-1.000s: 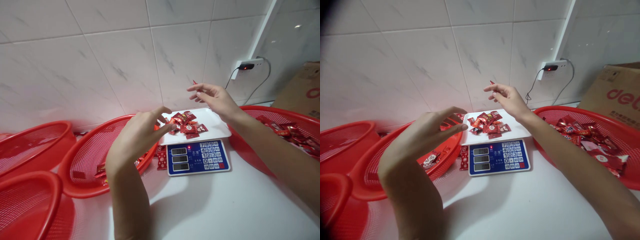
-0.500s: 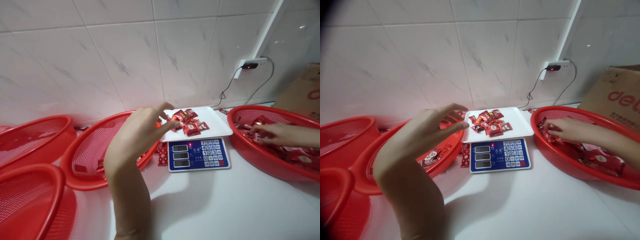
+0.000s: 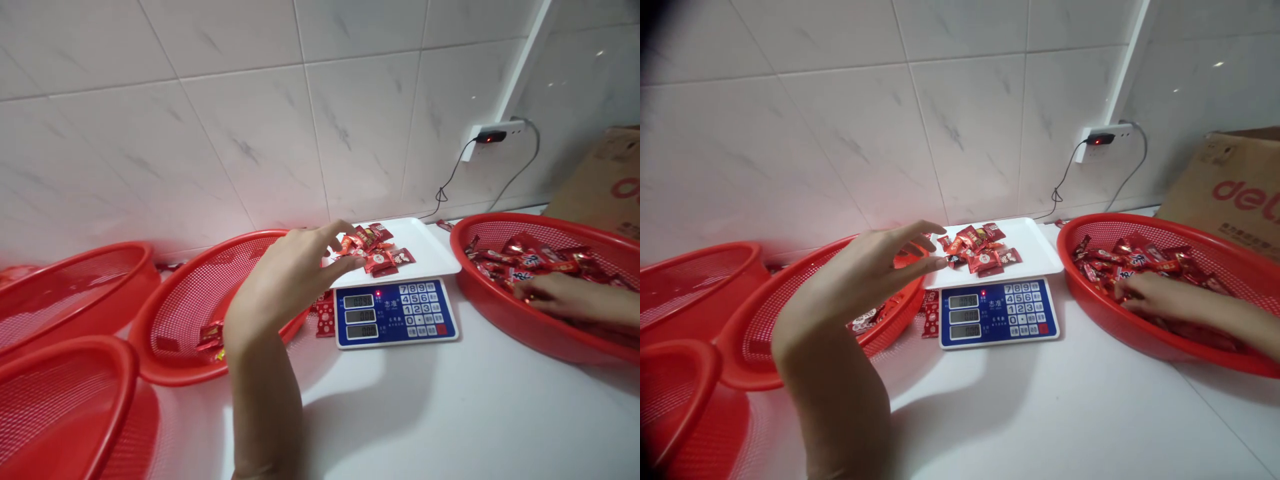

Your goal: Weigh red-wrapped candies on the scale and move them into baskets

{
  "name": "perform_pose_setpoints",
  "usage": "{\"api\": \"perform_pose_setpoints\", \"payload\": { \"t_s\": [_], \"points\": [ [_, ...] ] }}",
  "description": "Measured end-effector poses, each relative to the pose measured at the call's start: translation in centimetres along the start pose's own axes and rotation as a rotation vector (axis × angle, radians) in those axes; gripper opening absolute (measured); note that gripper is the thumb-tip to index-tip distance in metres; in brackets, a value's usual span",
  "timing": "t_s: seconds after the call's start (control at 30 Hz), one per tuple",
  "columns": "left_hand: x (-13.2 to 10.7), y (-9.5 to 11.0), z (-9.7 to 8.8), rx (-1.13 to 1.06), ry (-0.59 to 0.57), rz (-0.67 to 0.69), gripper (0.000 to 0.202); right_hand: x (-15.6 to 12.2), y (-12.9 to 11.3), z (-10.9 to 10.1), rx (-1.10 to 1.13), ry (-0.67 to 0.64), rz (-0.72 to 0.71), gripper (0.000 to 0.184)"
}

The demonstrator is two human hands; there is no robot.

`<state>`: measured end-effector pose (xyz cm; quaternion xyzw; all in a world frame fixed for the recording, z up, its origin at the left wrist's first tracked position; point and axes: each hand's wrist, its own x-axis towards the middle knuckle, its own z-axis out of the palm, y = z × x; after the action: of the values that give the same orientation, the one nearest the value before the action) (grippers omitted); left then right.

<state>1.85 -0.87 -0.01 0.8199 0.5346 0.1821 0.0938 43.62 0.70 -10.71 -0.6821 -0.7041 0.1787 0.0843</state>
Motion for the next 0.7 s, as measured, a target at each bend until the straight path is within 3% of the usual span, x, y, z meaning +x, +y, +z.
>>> {"api": "perform_pose_setpoints", "payload": {
  "t_s": [0.07, 0.13, 0.2, 0.33, 0.4, 0.47, 0.57, 0.7],
  "points": [
    [0.0, -0.3, -0.1, -0.042, 0.021, -0.012, 0.038, 0.1, -1.8, -2.1, 0.032, 0.005, -0.026, 0.019],
    [-0.1, -0.5, -0.3, -0.069, 0.036, -0.03, 0.04, 0.9, -4.8, -3.5, 0.053, 0.222, -0.132, 0.026],
    [-0.1, -0.6, -0.5, -0.094, 0.025, -0.059, 0.04, 2.8, -8.6, -3.7, 0.095, 0.33, -0.267, 0.029],
    [-0.3, -0.6, -0.8, -0.12, 0.012, -0.064, 0.038, 7.5, -16.1, -1.8, 0.132, 0.262, -0.393, 0.023],
    [-0.5, -0.8, -1.0, -0.112, 0.027, -0.056, 0.038, 8.6, -17.7, -0.9, 0.123, 0.234, -0.371, 0.024],
    [-0.7, -1.1, -1.1, -0.107, 0.045, -0.059, 0.039, 8.2, -17.0, -0.9, 0.114, 0.252, -0.364, 0.028],
    [-1.2, -1.7, -1.4, -0.107, 0.08, -0.04, 0.038, 5.5, -12.2, -2.1, 0.08, 0.291, -0.334, 0.03],
    [-1.7, -2.2, -1.8, -0.123, 0.089, -0.022, 0.04, 1.5, -3.8, -2.6, -0.027, 0.047, -0.05, 0.02]
  ]
}}
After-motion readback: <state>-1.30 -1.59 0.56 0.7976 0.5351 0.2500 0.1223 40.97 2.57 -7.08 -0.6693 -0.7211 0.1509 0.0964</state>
